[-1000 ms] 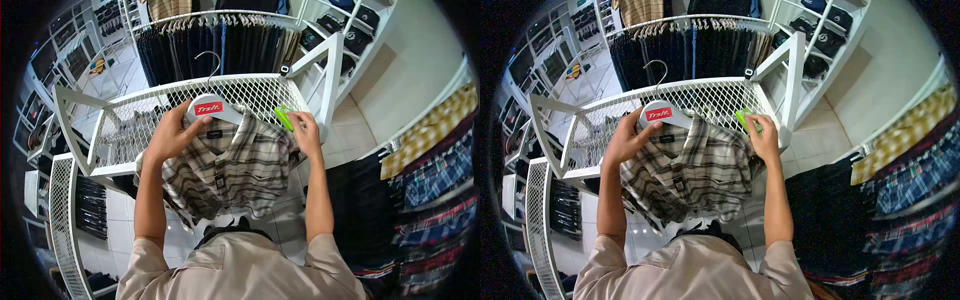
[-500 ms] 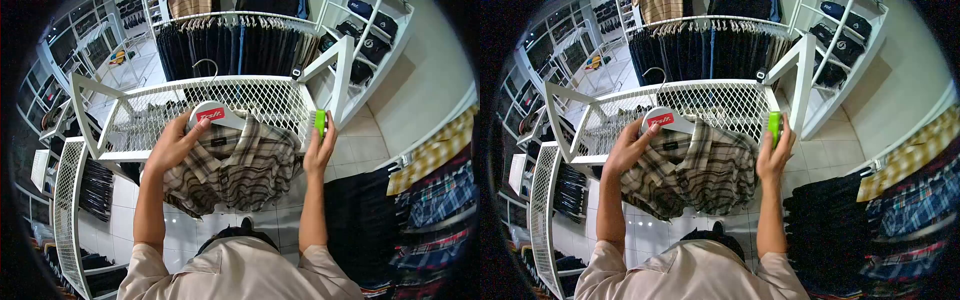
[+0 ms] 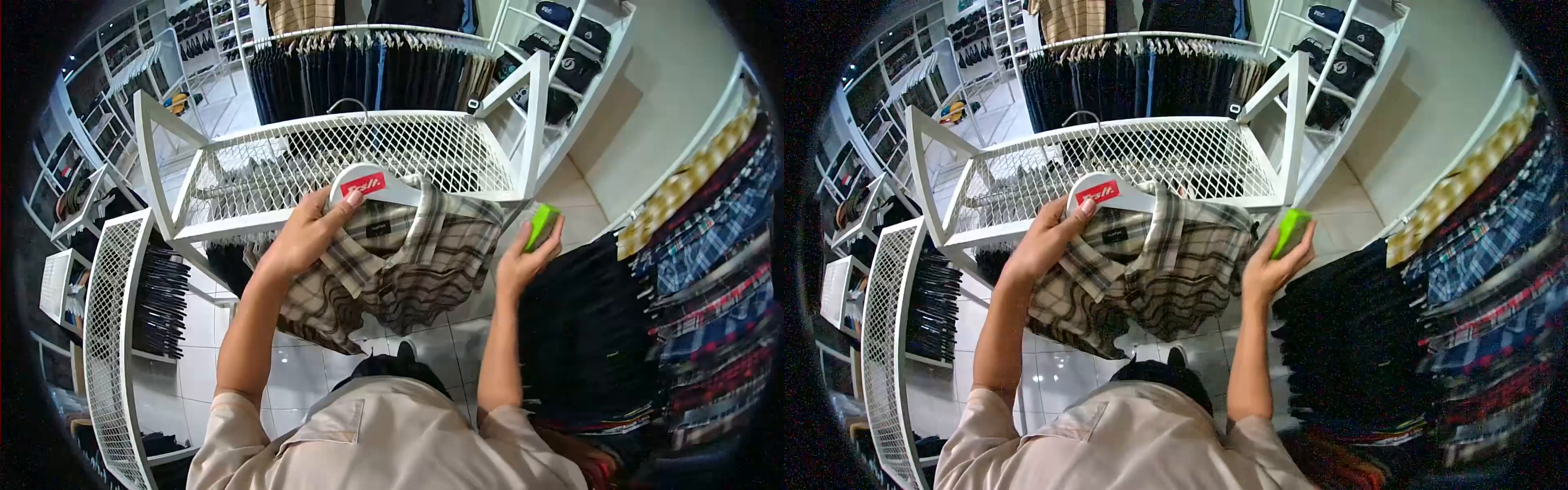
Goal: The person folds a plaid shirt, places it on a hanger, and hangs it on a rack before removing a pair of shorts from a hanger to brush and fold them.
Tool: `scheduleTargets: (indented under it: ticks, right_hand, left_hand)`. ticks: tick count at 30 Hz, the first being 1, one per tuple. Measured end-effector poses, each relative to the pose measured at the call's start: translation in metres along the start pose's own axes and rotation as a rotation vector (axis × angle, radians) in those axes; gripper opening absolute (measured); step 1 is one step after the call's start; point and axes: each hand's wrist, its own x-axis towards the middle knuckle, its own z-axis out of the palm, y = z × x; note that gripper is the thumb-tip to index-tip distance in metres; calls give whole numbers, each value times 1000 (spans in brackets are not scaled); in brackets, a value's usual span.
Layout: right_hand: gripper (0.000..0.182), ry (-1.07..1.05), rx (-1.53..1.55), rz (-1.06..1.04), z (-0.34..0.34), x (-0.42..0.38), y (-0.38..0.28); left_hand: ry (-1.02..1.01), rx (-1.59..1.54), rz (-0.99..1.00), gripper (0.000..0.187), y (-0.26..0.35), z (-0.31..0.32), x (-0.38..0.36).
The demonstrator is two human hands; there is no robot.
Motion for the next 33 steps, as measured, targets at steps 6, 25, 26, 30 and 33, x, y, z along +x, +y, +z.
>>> scheduleTargets:
  ticks: [6, 25, 26, 30, 33]
  right_hand:
    - [72, -203, -48, -544, -18, -79, -75]
    - [66, -741, 458, -429, -34, -206, -101]
    - [63, -661, 440, -414, -42, -194, -98]
    - [65, -236, 326, -84, -12, -117, -99]
    - [71, -345, 411, -73, 2, -156, -118]
  left_hand:
    - [-212, -188, 204, 51, -1, 34, -20]
    - [-328, -283, 52, 80, 28, 44, 6]
    - [-345, -282, 82, 78, 27, 44, 11]
    - [-400, -315, 157, 69, 16, 66, 24]
    - [-318, -297, 165, 71, 17, 84, 34]
